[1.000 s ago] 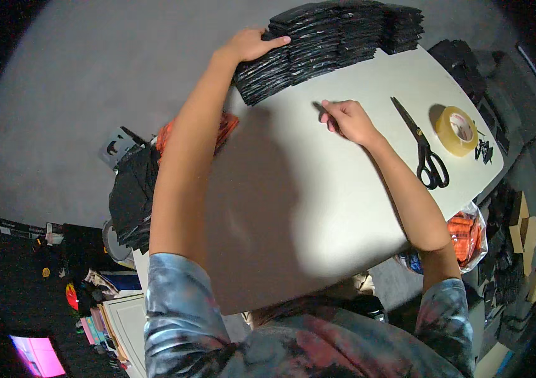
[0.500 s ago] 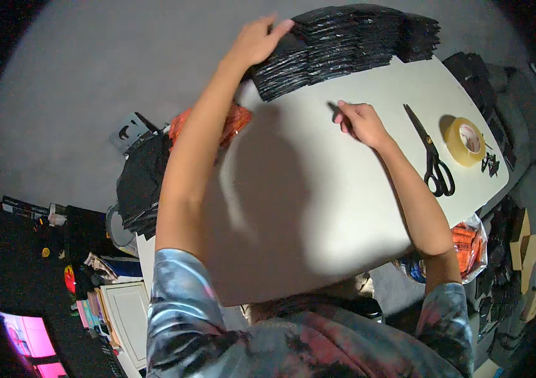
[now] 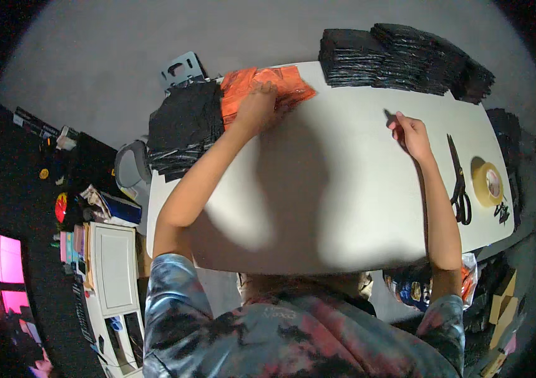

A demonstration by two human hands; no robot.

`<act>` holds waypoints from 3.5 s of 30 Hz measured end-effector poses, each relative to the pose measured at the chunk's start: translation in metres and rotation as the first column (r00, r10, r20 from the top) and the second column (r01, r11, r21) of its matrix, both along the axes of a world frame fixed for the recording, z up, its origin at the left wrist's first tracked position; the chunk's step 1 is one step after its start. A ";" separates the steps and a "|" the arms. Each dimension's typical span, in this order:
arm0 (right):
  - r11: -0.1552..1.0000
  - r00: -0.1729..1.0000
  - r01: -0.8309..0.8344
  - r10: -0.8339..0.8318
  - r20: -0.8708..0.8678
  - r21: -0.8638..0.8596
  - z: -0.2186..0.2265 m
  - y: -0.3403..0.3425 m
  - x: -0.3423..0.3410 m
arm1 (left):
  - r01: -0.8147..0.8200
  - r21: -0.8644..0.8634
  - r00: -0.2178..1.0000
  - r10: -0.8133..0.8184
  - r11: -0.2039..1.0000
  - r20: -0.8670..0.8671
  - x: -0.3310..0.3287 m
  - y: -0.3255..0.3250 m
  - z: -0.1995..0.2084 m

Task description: The recorder is seen folding and packing small black and orange items into small black plastic bags at a table.

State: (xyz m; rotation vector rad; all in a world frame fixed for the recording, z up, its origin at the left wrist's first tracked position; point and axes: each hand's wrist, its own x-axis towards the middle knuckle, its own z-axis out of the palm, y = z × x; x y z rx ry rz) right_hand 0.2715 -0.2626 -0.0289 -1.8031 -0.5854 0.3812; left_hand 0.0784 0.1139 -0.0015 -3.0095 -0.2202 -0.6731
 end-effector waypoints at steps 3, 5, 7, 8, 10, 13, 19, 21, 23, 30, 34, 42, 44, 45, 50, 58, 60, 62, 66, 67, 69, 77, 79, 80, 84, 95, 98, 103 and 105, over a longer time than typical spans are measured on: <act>0.999 0.999 0.026 -0.026 0.027 -0.031 -0.003 -0.001 0.002 | -0.004 -0.062 0.998 0.001 0.998 -0.058 0.005 -0.002 -0.006; 1.000 0.999 0.009 -0.009 0.036 -0.019 -0.005 0.002 0.000 | 0.021 0.025 0.999 -0.019 0.999 -0.050 0.007 0.001 -0.009; 1.000 0.998 -0.007 0.007 0.067 -0.002 -0.004 0.006 -0.003 | 0.040 0.119 0.998 -0.035 0.992 -0.047 0.005 0.003 -0.015; 1.000 0.995 -0.014 0.013 0.096 0.013 -0.004 0.006 -0.003 | 0.086 0.179 0.994 -0.095 0.980 0.045 0.006 -0.002 -0.015; 1.000 0.996 -0.021 0.019 0.093 0.017 -0.003 0.008 -0.004 | 0.123 0.247 0.978 -0.159 0.961 0.132 0.006 -0.007 -0.014; 1.000 0.998 -0.003 0.003 0.056 -0.007 -0.004 -0.003 -0.001 | 0.181 0.027 0.984 -0.180 0.983 -0.006 0.017 -0.042 0.009; 0.973 0.937 0.116 -0.042 0.346 -0.198 0.005 -0.006 -0.001 | 0.524 -0.182 0.850 -0.525 0.832 0.043 0.009 -0.133 0.014; 0.931 0.800 0.252 -0.047 0.598 -0.264 0.024 0.003 -0.016 | 0.511 -0.250 0.855 -0.517 0.822 0.048 0.008 -0.131 0.007; 0.950 0.744 0.233 -0.037 0.667 -0.207 0.038 0.012 -0.035 | 0.527 -0.270 0.842 -0.537 0.806 0.041 0.018 -0.122 -0.006; 0.960 0.573 0.017 0.219 0.790 -0.278 0.017 0.037 -0.093 | 0.582 -0.122 0.797 -0.594 0.804 -0.111 0.025 -0.116 -0.036; 0.830 0.582 0.058 0.424 0.694 -0.555 -0.002 0.039 -0.095 | 0.557 -0.157 0.802 -0.578 0.815 -0.152 0.024 -0.118 -0.040; 0.756 0.613 0.064 0.485 0.624 -0.651 0.008 0.044 -0.099 | 0.484 -0.116 0.841 -0.498 0.867 -0.213 0.020 -0.115 -0.030; 0.747 0.626 0.062 0.487 0.608 -0.662 0.007 0.045 -0.098 | 0.498 -0.139 0.834 -0.517 0.856 -0.193 0.022 -0.113 -0.034; 0.767 0.633 0.045 0.475 0.612 -0.641 0.005 0.043 -0.096 | 0.515 -0.157 0.825 -0.537 0.843 -0.175 0.023 -0.112 -0.034; 0.909 0.732 -0.101 0.344 0.589 -0.405 0.036 0.032 -0.088 | 0.505 -0.325 0.860 -0.500 0.799 0.108 0.033 -0.104 -0.044; 0.586 0.714 0.250 0.426 0.555 -0.771 0.077 0.022 -0.116 | 0.409 -0.427 0.898 -0.273 0.806 0.345 0.037 -0.081 -0.038; 0.908 0.522 -0.136 0.406 0.750 -0.397 0.061 0.020 -0.109 | 0.457 -0.428 0.877 -0.314 0.780 0.364 0.033 -0.093 -0.029; 0.868 0.512 -0.262 0.496 0.701 -0.423 0.043 0.028 -0.113 | 0.482 -0.473 0.867 -0.324 0.738 0.378 0.036 -0.099 -0.029; 0.735 0.328 -0.359 0.677 0.659 -0.576 0.022 0.041 -0.133 | 0.501 -0.610 0.862 -0.291 0.614 0.415 0.037 -0.096 -0.031; 0.747 0.387 -0.313 0.664 0.639 -0.587 0.020 0.044 -0.136 | 0.501 -0.608 0.862 -0.291 0.615 0.416 0.036 -0.094 -0.031; 0.755 0.443 -0.258 0.647 0.621 -0.603 0.009 0.045 -0.132 | 0.480 -0.621 0.870 -0.249 0.620 0.425 0.038 -0.091 -0.031; 0.812 0.658 0.111 0.372 0.655 -0.572 0.018 0.035 -0.094 | 0.529 -0.506 0.847 -0.466 0.682 0.256 0.030 -0.105 -0.020; 0.866 0.611 0.003 0.394 0.687 -0.499 0.023 0.033 -0.086 | 0.527 -0.579 0.837 -0.500 0.623 0.223 0.032 -0.110 -0.026; 0.867 0.612 0.004 0.392 0.686 -0.499 0.016 0.034 -0.084 | 0.579 -0.508 0.804 -0.550 0.638 0.226 0.036 -0.106 -0.035; 0.790 0.486 0.086 0.499 0.718 -0.607 -0.003 0.037 -0.085 | 0.600 -0.349 0.789 -0.604 0.720 0.111 0.036 -0.103 -0.044; 0.752 0.511 0.097 0.524 0.681 -0.652 0.007 0.037 -0.091 | 0.586 -0.310 0.763 -0.639 0.749 -0.100 0.025 -0.096 -0.033; 0.747 0.515 0.106 0.523 0.679 -0.656 0.005 0.038 -0.090 | 0.591 -0.298 0.755 -0.644 0.749 -0.122 0.022 -0.097 -0.031; 0.742 0.520 0.101 0.528 0.671 -0.663 -0.002 0.035 -0.086 | 0.601 -0.390 0.755 -0.655 0.698 -0.010 0.007 -0.116 -0.023; 0.747 0.527 0.094 0.523 0.670 -0.658 -0.002 0.036 -0.086 | 0.658 -0.330 0.744 -0.653 0.678 0.141 0.003 -0.125 -0.016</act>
